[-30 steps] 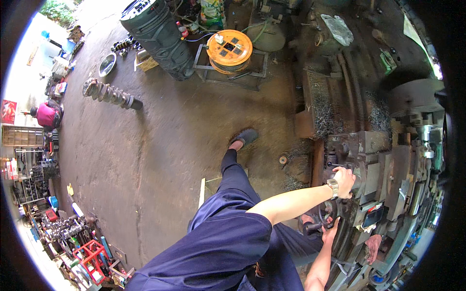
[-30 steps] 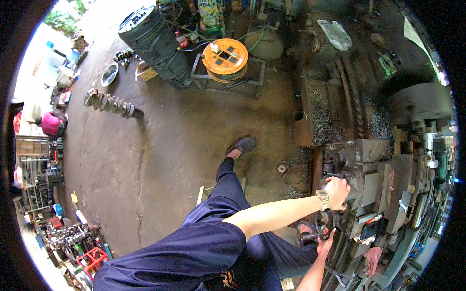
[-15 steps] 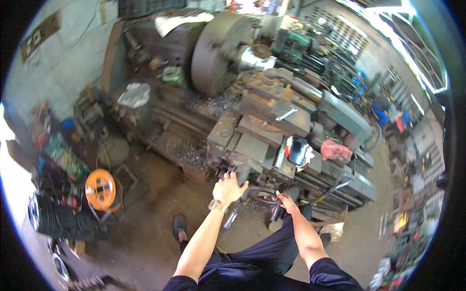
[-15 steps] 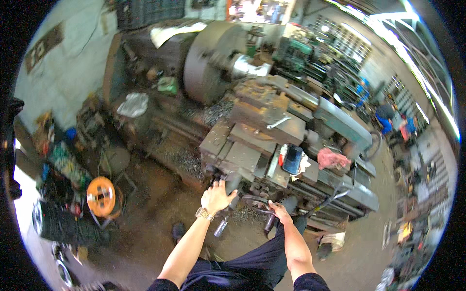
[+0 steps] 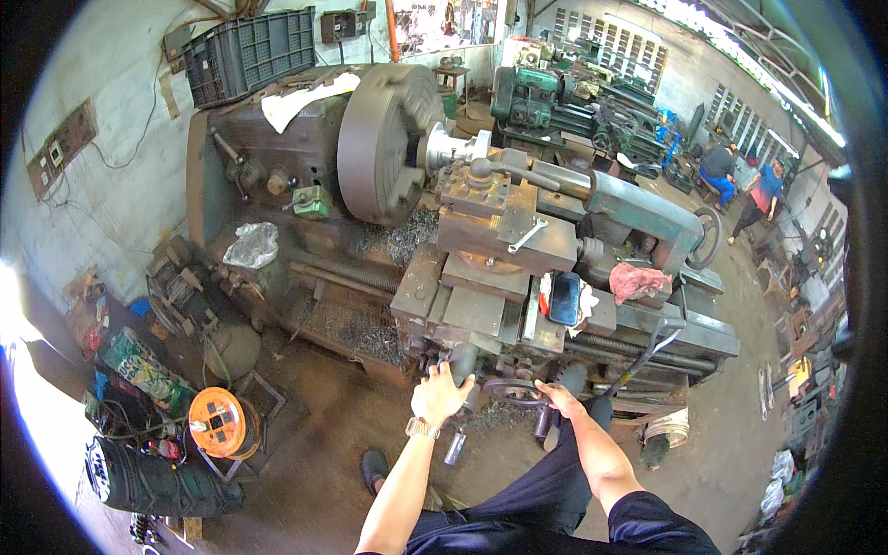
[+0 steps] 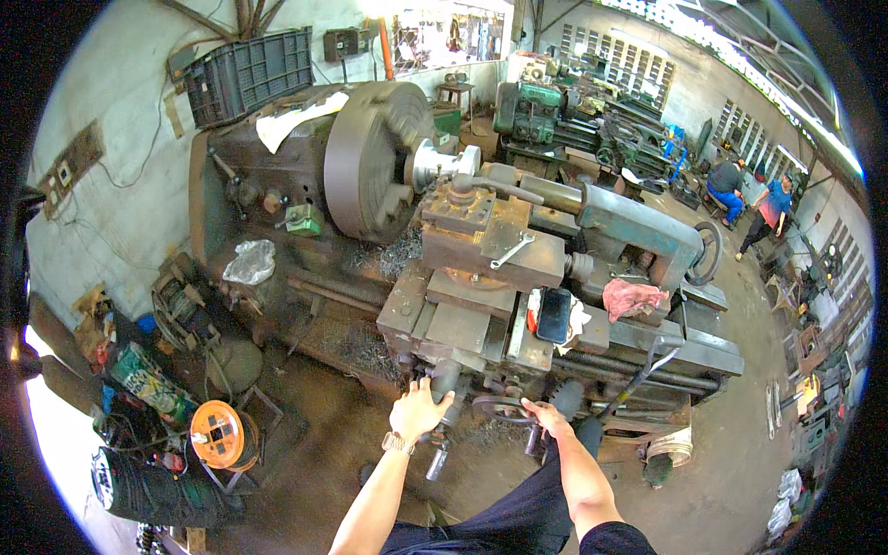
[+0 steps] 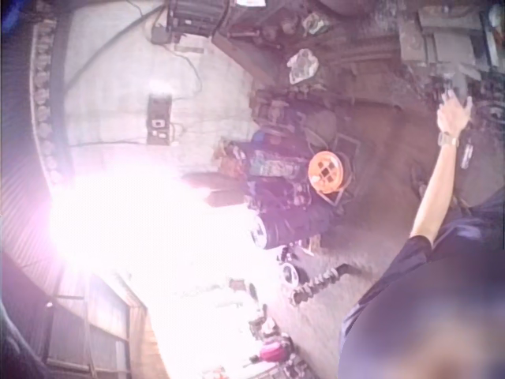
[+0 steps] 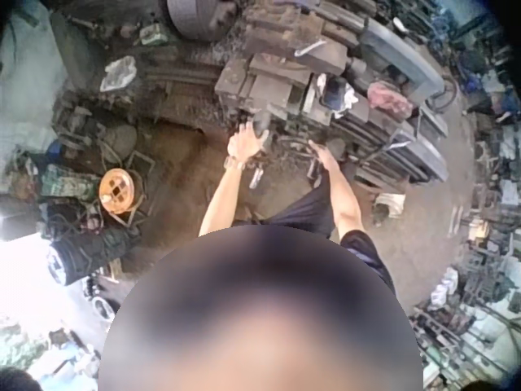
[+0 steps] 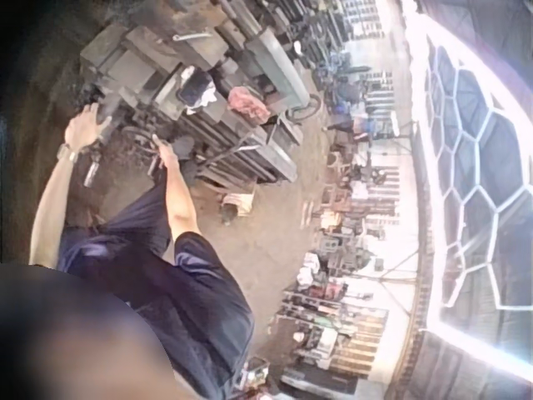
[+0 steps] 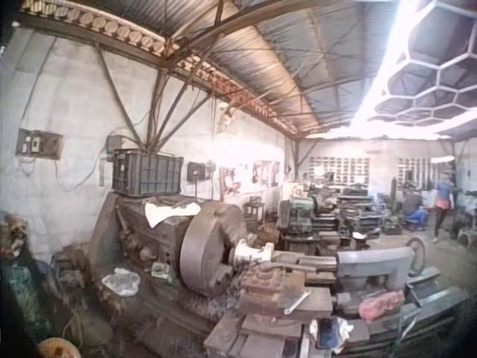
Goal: The person operates a metal lathe, using both hands to turn the cross-slide and compound handwheels while the chuck rotates. The operator repeatedly adjusts the tool position and briefly pauses to observe the machining process. No finished part or final placement is shown.
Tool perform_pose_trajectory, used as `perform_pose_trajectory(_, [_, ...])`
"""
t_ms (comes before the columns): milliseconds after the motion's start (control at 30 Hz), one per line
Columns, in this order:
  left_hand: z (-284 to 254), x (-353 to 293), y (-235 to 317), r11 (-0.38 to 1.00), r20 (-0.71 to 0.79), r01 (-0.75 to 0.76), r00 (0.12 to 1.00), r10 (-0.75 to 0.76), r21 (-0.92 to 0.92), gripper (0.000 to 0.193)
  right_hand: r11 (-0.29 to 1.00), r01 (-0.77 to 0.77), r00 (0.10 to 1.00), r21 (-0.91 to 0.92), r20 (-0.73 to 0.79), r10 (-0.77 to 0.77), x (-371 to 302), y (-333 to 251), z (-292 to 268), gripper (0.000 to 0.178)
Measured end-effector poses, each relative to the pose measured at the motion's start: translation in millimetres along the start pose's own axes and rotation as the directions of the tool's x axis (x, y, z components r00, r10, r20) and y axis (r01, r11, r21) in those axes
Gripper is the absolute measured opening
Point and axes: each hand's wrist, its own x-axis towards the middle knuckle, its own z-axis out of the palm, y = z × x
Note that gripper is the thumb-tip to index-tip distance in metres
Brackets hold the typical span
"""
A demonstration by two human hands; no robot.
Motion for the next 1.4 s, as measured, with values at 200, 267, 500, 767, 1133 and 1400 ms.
perform_pose_trajectory(200, [-1.6, -1.5, 1.2, 1.0, -0.048, -0.013, 0.999, 0.012, -0.01, 0.072, 0.996, -0.034, 0.999, -0.079, 0.008, 0.035, -1.8, -1.9, -1.6, 0.069])
perform_pose_trajectory(267, [-1.6, -0.6, 1.1, 1.0, -0.031, -0.014, 0.999, 0.014, -0.006, 0.072, 0.999, 0.016, 1.0, -0.052, 0.021, -0.015, -4.2, -1.9, -1.6, 0.066])
perform_pose_trajectory(500, [1.7, 0.1, 0.2, 1.0, -0.026, -0.008, 1.0, 0.008, -0.002, 0.073, 0.999, -0.009, 0.999, 0.041, 0.039, 0.007, -17.1, -8.8, -1.9, 0.059])
perform_pose_trajectory(767, [-3.3, -1.9, 6.1, 0.998, -0.009, 0.03, 1.0, -0.03, 0.048, 0.074, 0.994, 0.108, 0.992, 0.004, 0.059, -0.108, -24.1, -15.5, -6.0, 0.064])
perform_pose_trajectory(1133, [-6.1, -3.6, 11.8, 1.0, -0.037, 0.004, 0.999, -0.003, 0.013, 0.069, 0.985, -0.109, 0.99, 0.133, 0.104, 0.095, -8.7, -3.5, -3.3, 0.064])
perform_pose_trajectory(1400, [-3.3, -3.7, 9.4, 0.999, -0.072, -0.025, 0.997, 0.027, 0.03, 0.066, 0.99, -0.116, 0.987, 0.081, 0.125, 0.105, -2.1, 1.5, -5.3, 0.083])
